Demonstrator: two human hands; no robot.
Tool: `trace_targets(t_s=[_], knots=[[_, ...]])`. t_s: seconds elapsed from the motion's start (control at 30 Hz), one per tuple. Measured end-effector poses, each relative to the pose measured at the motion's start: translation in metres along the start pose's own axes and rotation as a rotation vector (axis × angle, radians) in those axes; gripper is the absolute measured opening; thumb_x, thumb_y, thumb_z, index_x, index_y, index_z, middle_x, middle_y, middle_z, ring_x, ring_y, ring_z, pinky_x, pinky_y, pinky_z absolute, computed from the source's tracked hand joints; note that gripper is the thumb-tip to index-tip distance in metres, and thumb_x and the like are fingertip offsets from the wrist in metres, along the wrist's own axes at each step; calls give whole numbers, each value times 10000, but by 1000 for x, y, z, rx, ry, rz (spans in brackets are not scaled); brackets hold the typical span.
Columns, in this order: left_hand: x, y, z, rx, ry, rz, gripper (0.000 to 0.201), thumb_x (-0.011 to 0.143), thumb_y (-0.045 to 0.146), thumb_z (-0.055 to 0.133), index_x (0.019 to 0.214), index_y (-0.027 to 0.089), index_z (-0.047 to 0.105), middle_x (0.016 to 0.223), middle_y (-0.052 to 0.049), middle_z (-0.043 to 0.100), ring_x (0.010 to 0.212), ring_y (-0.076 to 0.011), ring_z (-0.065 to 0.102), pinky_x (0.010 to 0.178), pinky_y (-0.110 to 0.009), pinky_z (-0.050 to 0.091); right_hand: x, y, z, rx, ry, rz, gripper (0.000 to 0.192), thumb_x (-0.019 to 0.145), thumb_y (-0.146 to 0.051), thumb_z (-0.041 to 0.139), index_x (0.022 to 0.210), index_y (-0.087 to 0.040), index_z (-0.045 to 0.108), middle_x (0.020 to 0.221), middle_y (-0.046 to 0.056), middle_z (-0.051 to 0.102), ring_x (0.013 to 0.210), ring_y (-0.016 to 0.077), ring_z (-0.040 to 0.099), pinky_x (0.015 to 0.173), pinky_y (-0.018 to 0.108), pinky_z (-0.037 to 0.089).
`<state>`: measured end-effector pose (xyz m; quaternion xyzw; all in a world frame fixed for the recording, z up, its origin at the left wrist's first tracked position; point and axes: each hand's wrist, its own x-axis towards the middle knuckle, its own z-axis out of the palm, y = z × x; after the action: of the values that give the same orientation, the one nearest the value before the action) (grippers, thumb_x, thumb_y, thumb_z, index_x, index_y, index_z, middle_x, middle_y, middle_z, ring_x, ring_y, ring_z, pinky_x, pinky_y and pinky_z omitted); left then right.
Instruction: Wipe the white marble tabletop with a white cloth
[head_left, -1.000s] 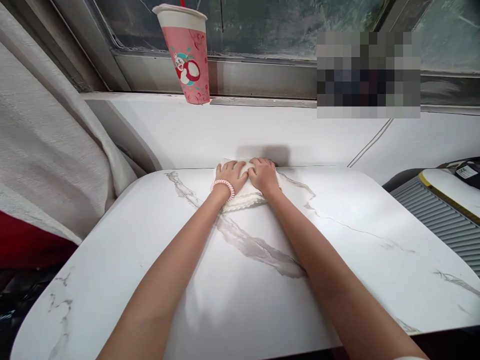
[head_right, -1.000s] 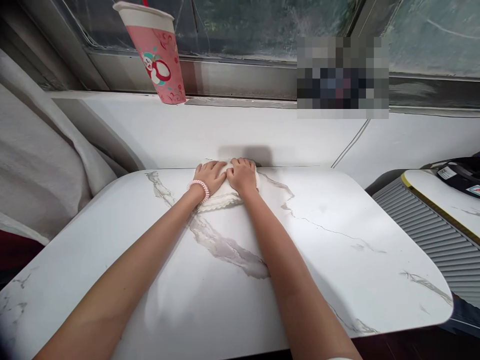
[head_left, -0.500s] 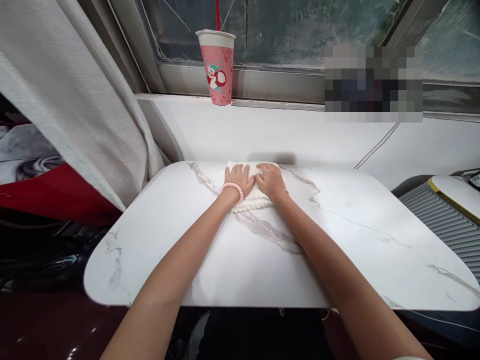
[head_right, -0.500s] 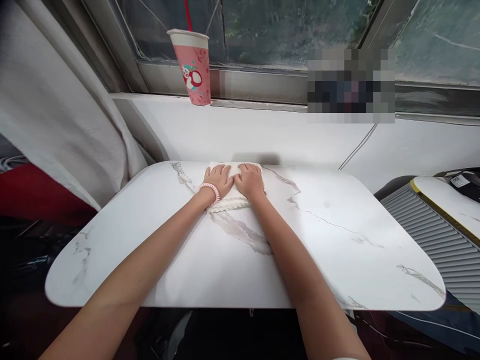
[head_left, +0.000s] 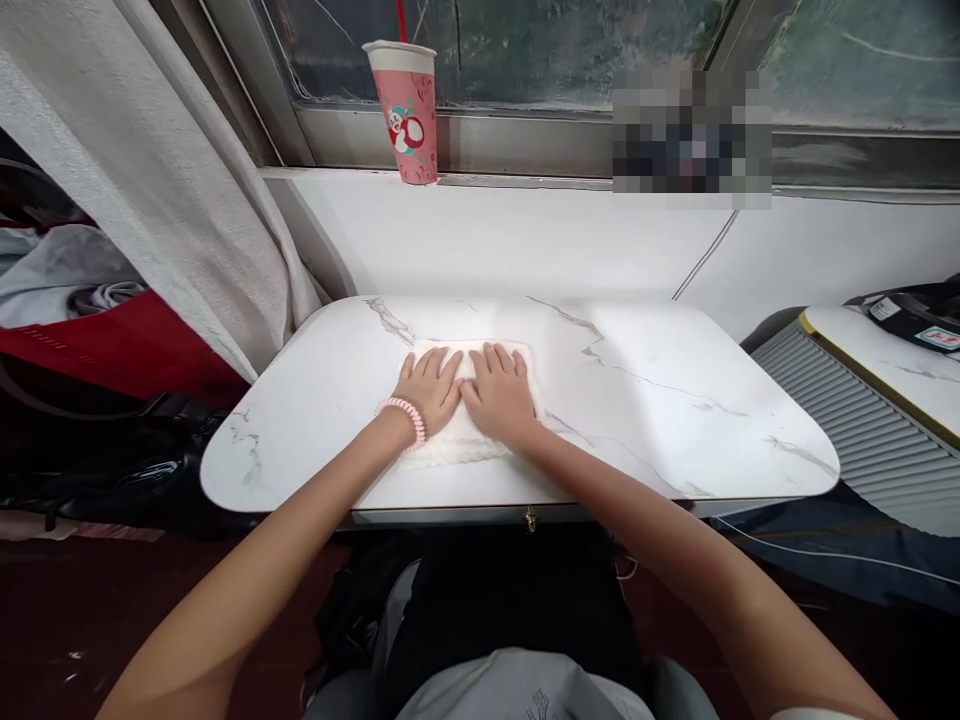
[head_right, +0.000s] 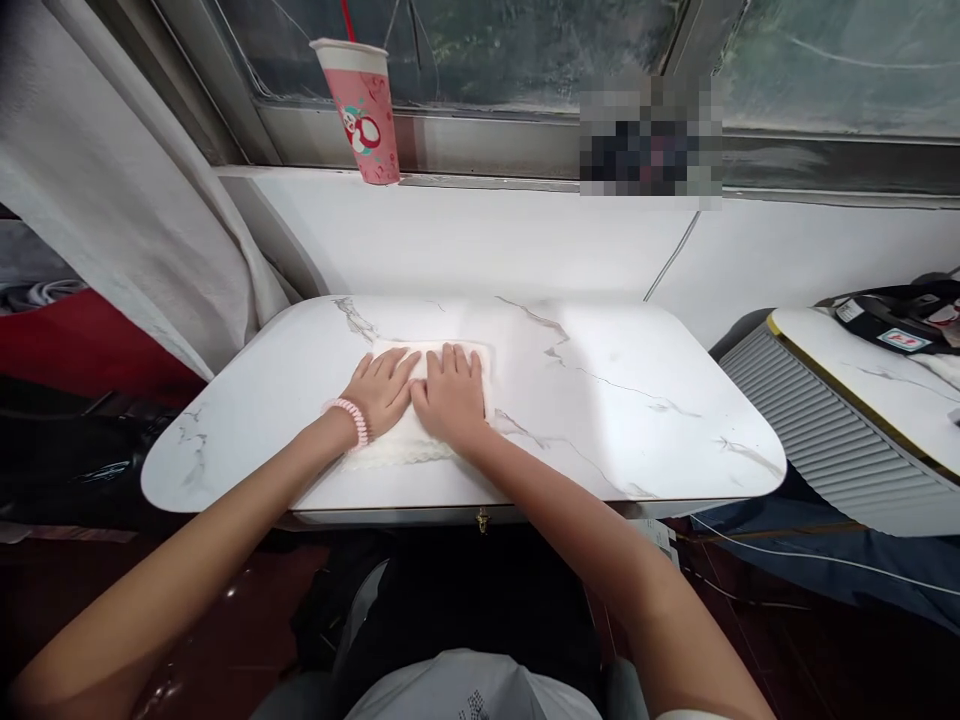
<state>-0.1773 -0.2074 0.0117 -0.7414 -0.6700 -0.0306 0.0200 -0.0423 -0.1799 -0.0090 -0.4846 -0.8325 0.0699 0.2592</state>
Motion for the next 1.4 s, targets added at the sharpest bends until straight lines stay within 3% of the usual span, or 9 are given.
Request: trace_targets(t_s=[0.23,0.47,0.67,0.87,1.03,1.4], knots=[[-61,-8,1,22,41,-49,573,963,326,217,1470,136,407,1529,-142,429,1441,-264,344,1198,-513,224,-41,-38,-10,42,-51,-145,428,966,-258,387,1355,-138,518,1483,149,480,1392,328,375,1193,594,139],[-62,-30,2,-1,60,-97,560,951,303,212,1435,139,440,1488,-140,481,1407,-266,388,1188,-519,241,-27,-52,0,37,-94,-206,435,978,-260,366,1359,-102,504,1467,165,483,1373,332,373,1183,576,171],[-20,-71,5,-52,89,-57,512,954,319,232,1389,181,465,1459,-127,506,1373,-264,422,1173,-513,251,20,-59,26,2,-69,-163,392,990,-258,348,1314,-136,532,1441,140,513,1343,317,401,1165,570,201],[54,-124,9,-169,118,34,457,944,354,303,1314,204,526,1371,-103,579,1307,-260,480,1143,-473,299,85,-64,54,-5,-25,-36,355,980,-235,361,1257,-146,563,1365,138,566,1313,321,417,1158,568,193],[108,-153,14,-263,157,28,417,940,369,346,1263,234,572,1332,-64,609,1272,-253,508,1127,-450,324,133,-56,75,5,30,3,325,968,-233,364,1193,-161,588,1295,130,610,1284,314,439,1145,553,195],[171,-202,21,-247,182,-11,425,948,353,361,1275,221,598,1313,-74,625,1245,-271,542,1109,-441,352,209,-57,107,-59,84,-1,300,965,-224,372,1112,-152,624,1159,135,676,1171,301,524,1101,514,246]])
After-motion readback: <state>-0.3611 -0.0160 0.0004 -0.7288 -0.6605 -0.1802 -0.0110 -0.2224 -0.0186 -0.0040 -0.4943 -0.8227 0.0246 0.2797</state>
